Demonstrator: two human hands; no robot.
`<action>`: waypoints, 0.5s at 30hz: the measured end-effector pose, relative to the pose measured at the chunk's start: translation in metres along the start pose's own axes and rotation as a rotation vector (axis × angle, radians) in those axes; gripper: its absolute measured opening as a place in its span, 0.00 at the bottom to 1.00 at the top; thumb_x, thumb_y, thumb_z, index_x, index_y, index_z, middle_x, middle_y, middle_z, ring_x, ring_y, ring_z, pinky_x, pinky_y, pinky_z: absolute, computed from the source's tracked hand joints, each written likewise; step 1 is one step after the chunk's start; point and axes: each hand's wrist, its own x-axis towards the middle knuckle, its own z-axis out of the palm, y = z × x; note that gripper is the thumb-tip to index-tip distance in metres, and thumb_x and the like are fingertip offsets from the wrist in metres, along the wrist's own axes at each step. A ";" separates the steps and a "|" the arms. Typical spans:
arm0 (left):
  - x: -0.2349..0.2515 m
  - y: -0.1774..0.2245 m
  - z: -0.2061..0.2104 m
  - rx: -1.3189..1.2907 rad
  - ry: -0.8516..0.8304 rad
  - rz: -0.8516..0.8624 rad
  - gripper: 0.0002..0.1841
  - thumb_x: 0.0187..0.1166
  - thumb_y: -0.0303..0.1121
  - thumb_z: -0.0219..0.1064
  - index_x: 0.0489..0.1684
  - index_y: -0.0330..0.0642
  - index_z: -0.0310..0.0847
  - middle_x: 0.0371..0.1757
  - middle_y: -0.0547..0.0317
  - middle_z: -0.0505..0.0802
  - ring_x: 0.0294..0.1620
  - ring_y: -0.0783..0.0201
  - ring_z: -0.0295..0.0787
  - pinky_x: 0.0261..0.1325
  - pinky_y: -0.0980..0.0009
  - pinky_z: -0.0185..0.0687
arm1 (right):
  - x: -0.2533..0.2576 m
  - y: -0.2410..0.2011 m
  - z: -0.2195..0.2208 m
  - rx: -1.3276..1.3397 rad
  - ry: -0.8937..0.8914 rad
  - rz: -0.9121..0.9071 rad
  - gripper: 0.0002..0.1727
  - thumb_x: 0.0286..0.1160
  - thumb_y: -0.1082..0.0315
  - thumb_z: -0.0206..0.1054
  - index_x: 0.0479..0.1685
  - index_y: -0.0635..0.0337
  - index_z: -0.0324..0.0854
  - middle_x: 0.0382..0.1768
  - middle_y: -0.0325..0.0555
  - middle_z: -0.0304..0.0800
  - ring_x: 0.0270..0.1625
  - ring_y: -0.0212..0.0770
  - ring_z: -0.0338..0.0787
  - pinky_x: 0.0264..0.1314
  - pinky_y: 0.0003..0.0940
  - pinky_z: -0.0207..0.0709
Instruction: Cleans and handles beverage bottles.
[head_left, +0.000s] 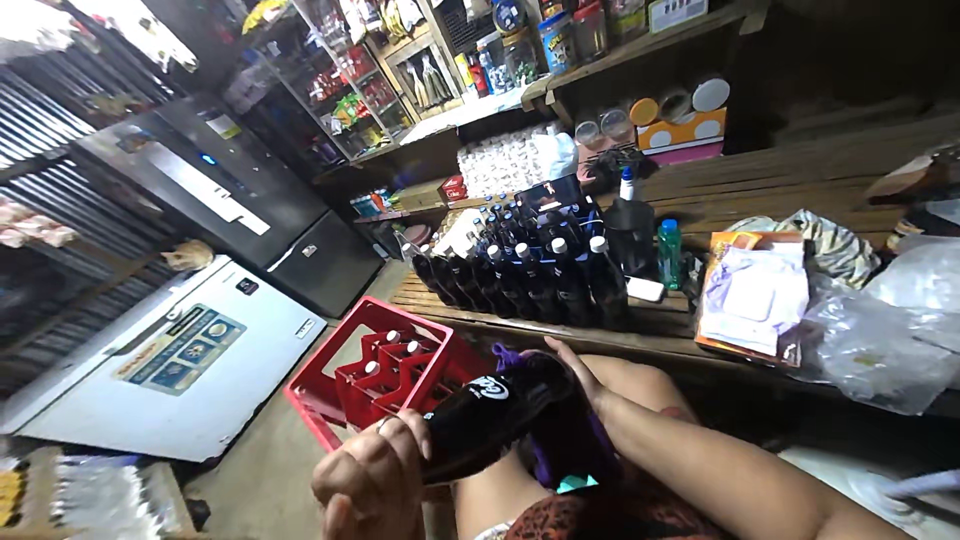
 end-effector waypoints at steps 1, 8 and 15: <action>-0.001 -0.002 0.001 0.029 0.087 0.013 0.19 0.88 0.44 0.56 0.22 0.51 0.77 0.11 0.72 0.76 0.17 0.72 0.78 0.42 0.69 0.85 | -0.003 -0.003 0.005 0.029 0.014 -0.011 0.37 0.93 0.45 0.26 0.53 0.55 0.84 0.41 0.43 0.95 0.46 0.34 0.93 0.50 0.33 0.87; -0.010 -0.020 -0.001 0.044 0.686 -0.023 0.17 0.86 0.42 0.57 0.22 0.50 0.77 0.12 0.66 0.81 0.18 0.67 0.86 0.41 0.66 0.91 | -0.004 -0.003 0.004 0.068 0.082 -0.163 0.34 0.93 0.46 0.29 0.54 0.52 0.83 0.41 0.40 0.94 0.47 0.33 0.92 0.51 0.35 0.87; 0.000 0.003 -0.001 0.182 0.005 -0.108 0.15 0.87 0.49 0.59 0.37 0.54 0.86 0.34 0.69 0.92 0.46 0.66 0.92 0.68 0.63 0.83 | 0.002 0.004 -0.016 -0.203 0.084 -0.017 0.31 0.96 0.50 0.32 0.61 0.57 0.81 0.45 0.40 0.93 0.49 0.29 0.91 0.56 0.28 0.85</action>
